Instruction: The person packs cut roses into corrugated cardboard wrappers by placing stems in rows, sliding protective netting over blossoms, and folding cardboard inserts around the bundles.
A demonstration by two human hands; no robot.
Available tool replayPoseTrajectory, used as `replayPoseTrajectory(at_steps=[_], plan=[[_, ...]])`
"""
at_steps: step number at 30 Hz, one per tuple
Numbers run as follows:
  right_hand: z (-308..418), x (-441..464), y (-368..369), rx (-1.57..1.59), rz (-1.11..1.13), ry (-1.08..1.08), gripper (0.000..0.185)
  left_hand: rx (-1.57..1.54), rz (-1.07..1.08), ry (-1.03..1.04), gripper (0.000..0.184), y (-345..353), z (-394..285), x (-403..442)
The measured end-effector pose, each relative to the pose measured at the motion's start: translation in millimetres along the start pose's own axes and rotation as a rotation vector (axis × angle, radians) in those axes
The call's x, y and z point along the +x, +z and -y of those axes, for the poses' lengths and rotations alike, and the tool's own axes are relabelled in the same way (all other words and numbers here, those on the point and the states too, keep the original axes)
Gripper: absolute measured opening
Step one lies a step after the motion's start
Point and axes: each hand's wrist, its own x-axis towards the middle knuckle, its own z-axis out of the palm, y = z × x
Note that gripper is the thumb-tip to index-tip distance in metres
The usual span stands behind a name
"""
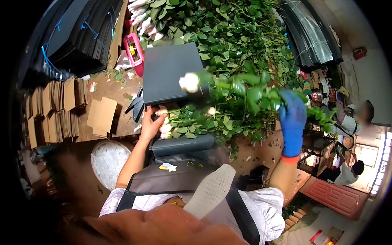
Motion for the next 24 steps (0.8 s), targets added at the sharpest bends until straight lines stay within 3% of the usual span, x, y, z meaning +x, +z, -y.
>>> replayPoseTrajectory(at_steps=[4, 5, 7, 8, 9, 10, 11, 12, 13, 15, 16, 18, 20, 22, 24], plan=[[-10.8, 126.7, 20.0, 0.049, -0.088, -0.170, 0.049, 0.051, -0.005, -0.019, 0.037, -1.4, -4.3, -0.8], [-27.4, 169.2, 50.8, 0.045, -0.205, -0.301, 0.055, 0.069, -0.019, -0.015, 0.035, -1.1, -2.0, -0.3], [18.5, 231.5, 62.6, -0.583, -0.196, -0.188, 0.064, 0.050, -0.008, -0.019, 0.036, -1.2, -1.2, -2.2], [21.8, 253.6, 90.9, -0.522, -0.390, -0.236, 0.026, 0.013, 0.000, -0.030, 0.037, -1.7, -0.9, -0.6], [53.9, 260.0, 101.3, -0.312, -0.133, -0.075, 0.013, -0.005, 0.032, -0.058, 0.038, -5.0, -16.4, -1.9], [58.8, 268.5, 140.0, -0.255, 0.015, -0.167, 0.014, 0.013, 0.014, -0.054, 0.037, -4.3, -27.1, -2.7], [72.2, 270.8, 171.6, -0.189, 0.311, -0.167, 0.019, 0.059, -0.011, -0.038, 0.037, -2.2, -16.9, -3.9], [78.8, 265.3, 208.1, -0.130, 0.470, -0.124, 0.023, 0.108, -0.033, -0.019, 0.037, -1.4, -6.6, -3.6], [84.7, 267.1, 234.5, -0.233, 0.559, -0.159, 0.025, 0.087, -0.028, -0.058, 0.037, -1.2, -7.5, -4.0], [78.3, 259.2, 291.4, -0.416, 0.380, -0.207, 0.024, 0.034, -0.010, -0.086, 0.038, -2.2, -10.1, -3.6], [77.0, 256.0, 298.2, -0.482, 0.315, -0.263, 0.024, 0.024, -0.006, -0.088, 0.038, -2.4, -11.8, -3.6], [74.8, 262.1, 306.9, -0.481, 0.662, -0.111, 0.024, -0.035, 0.006, -0.123, 0.040, -2.6, -15.0, -4.4], [65.4, 269.8, 291.7, -0.364, 0.639, -0.159, 0.027, -0.012, 0.008, -0.095, 0.039, -2.6, -15.3, -5.0], [63.9, 283.3, 244.7, -0.252, 0.560, -0.110, 0.024, 0.016, -0.015, -0.059, 0.039, -2.5, -20.1, -4.1], [54.0, 290.6, 198.2, -0.114, 0.236, -0.181, 0.021, -0.011, -0.034, -0.064, 0.038, -0.4, -20.1, -5.0]])
